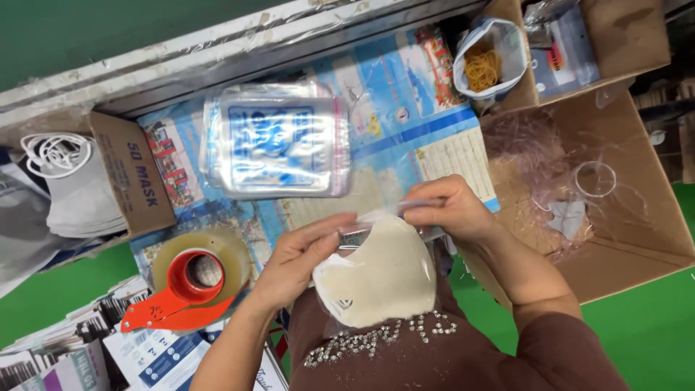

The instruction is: Packing face masks into plastic bags and placing them on a conveyor belt in a factory setting.

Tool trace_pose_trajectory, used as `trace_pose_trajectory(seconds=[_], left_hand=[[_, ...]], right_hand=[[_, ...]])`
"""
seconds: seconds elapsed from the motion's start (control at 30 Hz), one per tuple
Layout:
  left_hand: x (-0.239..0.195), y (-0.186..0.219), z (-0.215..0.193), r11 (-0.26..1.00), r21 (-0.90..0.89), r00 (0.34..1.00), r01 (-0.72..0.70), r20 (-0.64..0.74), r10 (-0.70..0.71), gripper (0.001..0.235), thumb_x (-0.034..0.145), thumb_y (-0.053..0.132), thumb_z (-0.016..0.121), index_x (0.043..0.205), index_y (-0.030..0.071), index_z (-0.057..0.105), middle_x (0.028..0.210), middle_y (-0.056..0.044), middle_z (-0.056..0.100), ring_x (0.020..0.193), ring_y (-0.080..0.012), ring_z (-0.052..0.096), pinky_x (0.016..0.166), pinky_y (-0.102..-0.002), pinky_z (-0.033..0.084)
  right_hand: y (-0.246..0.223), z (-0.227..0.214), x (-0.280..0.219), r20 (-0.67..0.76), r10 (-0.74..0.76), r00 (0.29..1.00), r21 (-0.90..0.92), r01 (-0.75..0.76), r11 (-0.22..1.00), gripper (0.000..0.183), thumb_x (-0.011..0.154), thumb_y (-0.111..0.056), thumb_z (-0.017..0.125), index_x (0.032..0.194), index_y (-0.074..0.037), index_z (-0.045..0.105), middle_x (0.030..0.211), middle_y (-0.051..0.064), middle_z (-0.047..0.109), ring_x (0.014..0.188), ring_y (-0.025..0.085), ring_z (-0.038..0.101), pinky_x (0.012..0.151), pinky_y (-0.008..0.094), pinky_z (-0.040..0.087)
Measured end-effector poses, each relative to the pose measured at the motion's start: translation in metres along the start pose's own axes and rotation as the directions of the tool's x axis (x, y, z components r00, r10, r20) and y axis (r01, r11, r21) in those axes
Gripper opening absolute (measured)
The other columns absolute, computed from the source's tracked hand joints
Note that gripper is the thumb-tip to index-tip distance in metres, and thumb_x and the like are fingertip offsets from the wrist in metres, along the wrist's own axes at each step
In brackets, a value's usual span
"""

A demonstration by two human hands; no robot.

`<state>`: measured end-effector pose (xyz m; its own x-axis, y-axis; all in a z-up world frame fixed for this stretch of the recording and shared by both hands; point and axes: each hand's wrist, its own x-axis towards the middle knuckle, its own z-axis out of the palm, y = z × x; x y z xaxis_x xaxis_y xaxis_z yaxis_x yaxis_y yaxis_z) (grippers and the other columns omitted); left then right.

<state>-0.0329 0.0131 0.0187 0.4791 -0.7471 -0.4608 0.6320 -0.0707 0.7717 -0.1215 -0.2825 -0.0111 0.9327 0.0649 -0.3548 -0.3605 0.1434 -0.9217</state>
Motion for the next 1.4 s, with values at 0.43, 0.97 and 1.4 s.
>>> trace_pose_trajectory(seconds=[0.43,0.97,1.4], left_hand=[[0.000,-0.037,-0.060,0.968,0.218,0.985,-0.124,0.146,0.094,0.017,0.088,-0.001,0.063,0.098,-0.004,0.076,0.093,-0.007,0.075,0.069,-0.0074,0.058,0.057,-0.021,0.044],[0.065,0.099,-0.081,0.632,0.129,0.388,-0.764,-0.692,0.609,0.031,0.098,0.011,0.072,0.125,0.008,0.058,0.106,-0.005,0.062,0.089,-0.0105,0.056,0.076,-0.026,0.045],[0.133,-0.108,0.014,0.645,0.582,0.823,-0.495,0.076,0.564,0.020,0.097,0.015,0.068,0.114,0.005,0.073,0.098,-0.012,0.074,0.087,-0.0286,0.070,0.077,-0.038,0.057]], right_hand=[[0.007,0.009,0.006,0.159,-0.166,0.973,0.272,0.118,0.955,0.009,0.084,0.004,0.070,0.092,0.002,0.071,0.099,0.010,0.066,0.093,0.017,0.063,0.083,0.028,0.050],[0.083,-0.013,0.079,-0.426,-0.149,0.892,0.296,0.293,0.909,0.024,0.097,-0.004,0.065,0.120,0.004,0.065,0.096,0.014,0.072,0.080,0.020,0.069,0.073,0.033,0.058],[0.100,0.005,0.096,-0.549,-0.229,0.804,0.003,0.276,0.961,0.027,0.095,-0.007,0.066,0.121,0.001,0.066,0.092,0.011,0.071,0.072,0.013,0.067,0.057,0.026,0.056]])
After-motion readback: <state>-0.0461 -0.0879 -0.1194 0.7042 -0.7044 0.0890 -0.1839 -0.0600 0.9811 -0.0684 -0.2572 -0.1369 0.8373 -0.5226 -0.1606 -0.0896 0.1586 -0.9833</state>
